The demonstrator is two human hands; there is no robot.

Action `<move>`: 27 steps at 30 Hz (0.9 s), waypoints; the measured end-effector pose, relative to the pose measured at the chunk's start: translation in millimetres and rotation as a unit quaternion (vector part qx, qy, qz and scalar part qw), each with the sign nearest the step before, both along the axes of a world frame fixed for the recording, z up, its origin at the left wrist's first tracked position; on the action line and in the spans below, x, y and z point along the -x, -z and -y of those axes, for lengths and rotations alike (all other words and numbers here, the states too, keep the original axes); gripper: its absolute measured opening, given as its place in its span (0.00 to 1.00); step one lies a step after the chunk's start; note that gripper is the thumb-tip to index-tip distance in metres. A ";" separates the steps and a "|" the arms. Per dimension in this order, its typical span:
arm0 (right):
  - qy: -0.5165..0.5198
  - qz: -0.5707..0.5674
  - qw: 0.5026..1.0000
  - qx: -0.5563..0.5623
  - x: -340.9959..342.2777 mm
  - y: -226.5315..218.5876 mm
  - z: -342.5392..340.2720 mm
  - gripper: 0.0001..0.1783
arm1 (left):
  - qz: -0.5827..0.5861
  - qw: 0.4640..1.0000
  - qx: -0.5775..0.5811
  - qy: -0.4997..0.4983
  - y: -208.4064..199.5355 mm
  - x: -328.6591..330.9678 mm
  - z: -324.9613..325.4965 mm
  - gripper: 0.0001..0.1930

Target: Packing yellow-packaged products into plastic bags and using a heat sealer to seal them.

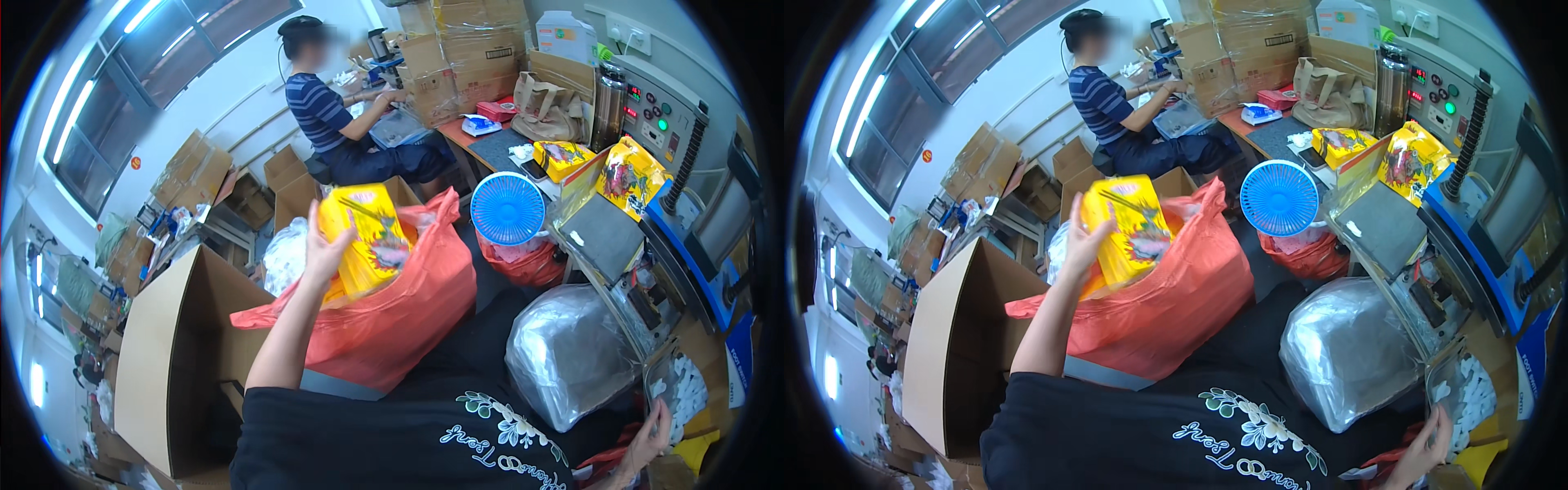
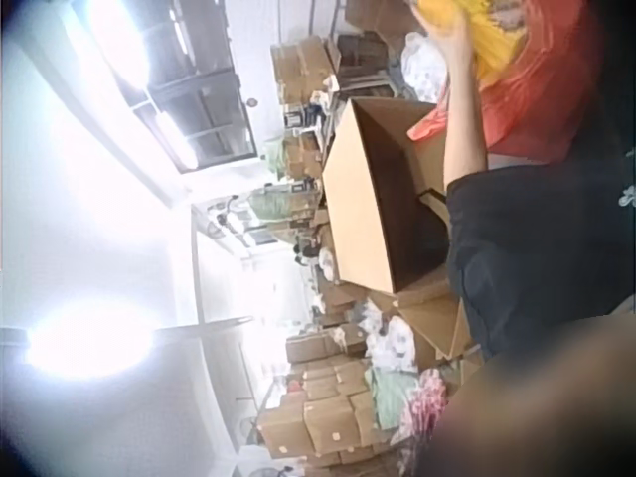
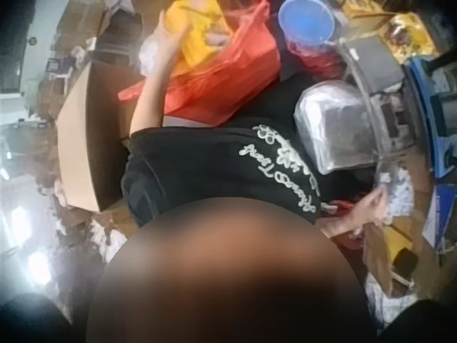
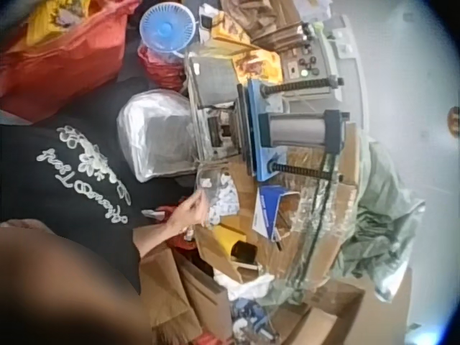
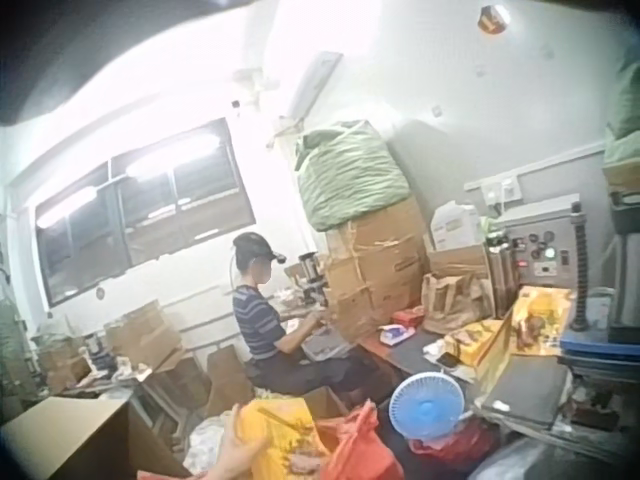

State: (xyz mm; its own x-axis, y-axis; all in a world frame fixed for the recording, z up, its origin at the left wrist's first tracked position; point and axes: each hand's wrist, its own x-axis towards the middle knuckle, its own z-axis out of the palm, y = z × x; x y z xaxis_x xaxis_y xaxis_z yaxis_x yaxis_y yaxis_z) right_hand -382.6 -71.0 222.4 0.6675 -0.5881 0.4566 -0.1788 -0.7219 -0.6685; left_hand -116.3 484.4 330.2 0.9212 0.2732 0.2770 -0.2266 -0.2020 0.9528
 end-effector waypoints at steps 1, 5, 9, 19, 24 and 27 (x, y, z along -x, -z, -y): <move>-0.020 0.004 1.000 0.009 -10.5 -9.3 -14.3 0.08 | 0.045 0.998 0.020 0.027 -21.3 5.7 10.1 0.49; -0.128 0.042 0.991 -0.015 -47.6 -24.8 -59.9 0.07 | 0.080 0.990 0.076 0.088 -77.2 25.2 55.3 0.49; -0.247 0.047 0.933 -0.259 -78.1 -22.6 -100.1 0.15 | 0.023 0.933 0.194 0.303 -60.9 22.9 125.0 0.50; -0.144 0.081 0.776 -0.609 -32.3 31.1 -130.0 0.22 | -0.384 0.721 0.140 0.559 101.7 57.0 272.8 0.57; -0.028 0.121 0.731 -0.671 0.0 55.5 -131.0 0.20 | -0.485 0.664 0.155 0.547 140.9 64.1 291.1 0.26; -0.022 0.178 0.672 -0.718 6.8 66.0 -131.4 0.20 | -0.524 0.606 0.167 0.574 160.5 52.5 298.8 0.21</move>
State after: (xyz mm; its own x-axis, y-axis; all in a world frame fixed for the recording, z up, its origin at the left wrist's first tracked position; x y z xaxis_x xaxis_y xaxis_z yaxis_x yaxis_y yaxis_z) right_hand -389.3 60.4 156.3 0.6972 -0.5760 -0.4267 0.1771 0.7152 -0.6761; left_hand -168.8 185.6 169.7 0.1793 -0.8356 -0.5193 0.7309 -0.2401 0.6388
